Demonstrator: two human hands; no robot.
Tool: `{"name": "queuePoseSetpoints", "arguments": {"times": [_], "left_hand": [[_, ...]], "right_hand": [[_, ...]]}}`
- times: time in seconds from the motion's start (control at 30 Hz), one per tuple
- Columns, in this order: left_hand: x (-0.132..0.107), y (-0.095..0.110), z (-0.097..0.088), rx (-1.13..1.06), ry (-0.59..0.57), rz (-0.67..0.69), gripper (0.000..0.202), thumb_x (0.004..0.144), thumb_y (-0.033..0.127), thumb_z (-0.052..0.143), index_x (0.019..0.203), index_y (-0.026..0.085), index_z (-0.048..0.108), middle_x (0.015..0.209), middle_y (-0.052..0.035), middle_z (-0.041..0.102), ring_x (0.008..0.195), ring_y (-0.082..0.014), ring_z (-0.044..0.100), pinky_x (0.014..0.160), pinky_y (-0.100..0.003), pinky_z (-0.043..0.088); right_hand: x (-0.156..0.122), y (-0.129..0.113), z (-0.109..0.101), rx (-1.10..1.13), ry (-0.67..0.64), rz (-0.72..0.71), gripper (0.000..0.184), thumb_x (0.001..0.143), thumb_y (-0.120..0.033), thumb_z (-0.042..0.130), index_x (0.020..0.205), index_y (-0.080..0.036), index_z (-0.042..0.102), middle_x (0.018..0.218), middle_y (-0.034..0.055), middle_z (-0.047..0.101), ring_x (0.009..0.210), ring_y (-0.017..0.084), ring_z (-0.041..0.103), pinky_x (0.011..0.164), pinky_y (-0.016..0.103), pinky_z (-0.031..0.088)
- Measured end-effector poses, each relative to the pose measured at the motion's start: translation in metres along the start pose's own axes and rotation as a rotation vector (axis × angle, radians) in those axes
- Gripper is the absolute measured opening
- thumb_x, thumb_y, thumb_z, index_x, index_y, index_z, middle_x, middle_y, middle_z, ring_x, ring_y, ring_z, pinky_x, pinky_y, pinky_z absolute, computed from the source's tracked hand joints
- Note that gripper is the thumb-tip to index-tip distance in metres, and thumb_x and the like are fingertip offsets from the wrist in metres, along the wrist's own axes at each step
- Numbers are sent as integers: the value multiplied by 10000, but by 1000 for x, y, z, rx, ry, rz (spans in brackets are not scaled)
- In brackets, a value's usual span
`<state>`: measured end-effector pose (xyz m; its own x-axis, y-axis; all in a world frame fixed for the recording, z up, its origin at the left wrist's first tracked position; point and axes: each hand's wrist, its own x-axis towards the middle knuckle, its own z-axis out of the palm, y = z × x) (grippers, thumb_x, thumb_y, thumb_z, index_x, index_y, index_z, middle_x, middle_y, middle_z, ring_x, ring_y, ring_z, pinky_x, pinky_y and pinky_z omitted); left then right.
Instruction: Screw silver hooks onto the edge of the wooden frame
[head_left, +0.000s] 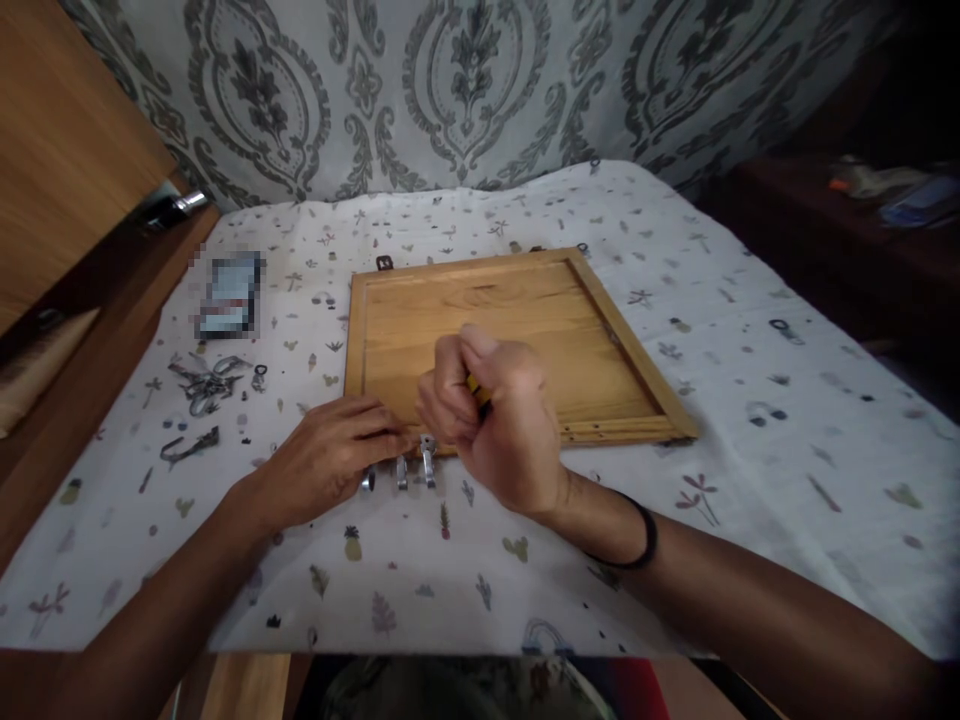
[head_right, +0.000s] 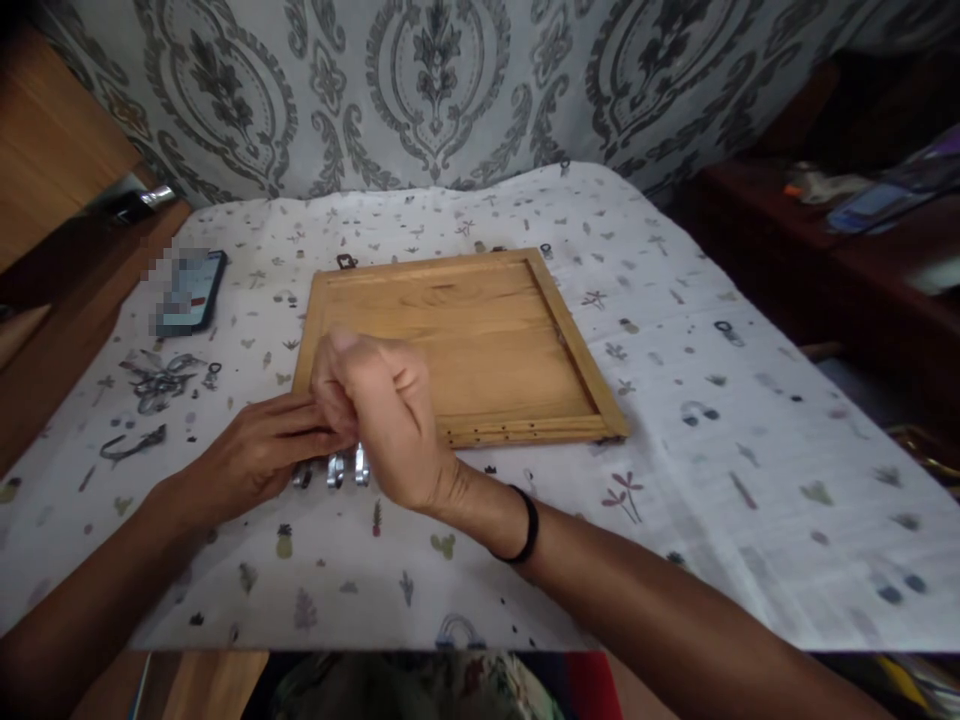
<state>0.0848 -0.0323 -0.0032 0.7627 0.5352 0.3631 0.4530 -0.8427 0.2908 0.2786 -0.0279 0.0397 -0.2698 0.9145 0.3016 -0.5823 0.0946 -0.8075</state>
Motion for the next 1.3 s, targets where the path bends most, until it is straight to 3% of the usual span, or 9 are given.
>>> {"name": "queuePoseSetpoints", "arguments": {"times": [0.37,0.53,0.63,0.73,0.83,0.93,1.1,1.3], "left_hand": [[7,2,-5,6,40,24,366,975,38,418,1048,198,740,962,-61,765,846,-185,707,736,-302,591],[5,5,-13,-92,86,-24,391,962,16,432,1123,191,742,960,-68,749,876,-176,703,765,-287,582],[-4,3,-30,-81,233,-147,378,953,36,460,1124,195,757,981,-69,747,884,-167,703,782,-281,567],[-21,-6,-54,-44,392,-375,360,941,85,484,1142,205,757,946,-47,751,854,-160,698,780,-284,550],[-47,-23,-76,-114,531,-628,304,945,201,513,1165,191,722,956,-49,748,821,-156,690,717,-270,549],[-77,-42,-87,-163,619,-766,279,908,289,539,1110,180,697,931,-52,736,808,-165,694,674,-265,558],[-108,-58,-77,-46,596,-819,264,916,296,485,1029,168,686,890,-60,739,786,-173,696,656,-268,547],[-99,-54,-61,132,415,-749,210,962,222,508,1035,192,703,1015,-71,736,945,-209,674,821,-344,544]], "right_hand": [[-7,5,2,-35,-82,-40,619,946,-605,621,506,-237,389,461,-57,243,454,117,234,459,314,195],[-9,5,2,-61,-88,-8,590,980,-546,583,518,-243,374,486,-54,239,463,120,228,462,315,173],[-9,5,2,-79,-92,2,584,984,-528,572,522,-234,367,494,-64,227,443,104,201,446,301,155],[-9,4,3,-115,-90,0,591,968,-541,596,525,-221,369,496,-71,238,432,87,193,427,281,157],[-7,3,5,-141,-78,25,602,973,-481,610,508,-212,338,471,-73,231,426,79,181,419,263,174],[-4,0,7,-100,-86,32,613,971,-480,608,495,-204,338,452,-70,230,404,75,193,396,258,167],[-2,-2,10,-95,-111,69,607,925,-461,654,471,-205,342,442,-65,210,398,82,181,373,262,159],[-3,0,11,-112,-85,19,631,967,-502,590,483,-198,323,455,-62,202,404,83,167,375,258,162]]}}
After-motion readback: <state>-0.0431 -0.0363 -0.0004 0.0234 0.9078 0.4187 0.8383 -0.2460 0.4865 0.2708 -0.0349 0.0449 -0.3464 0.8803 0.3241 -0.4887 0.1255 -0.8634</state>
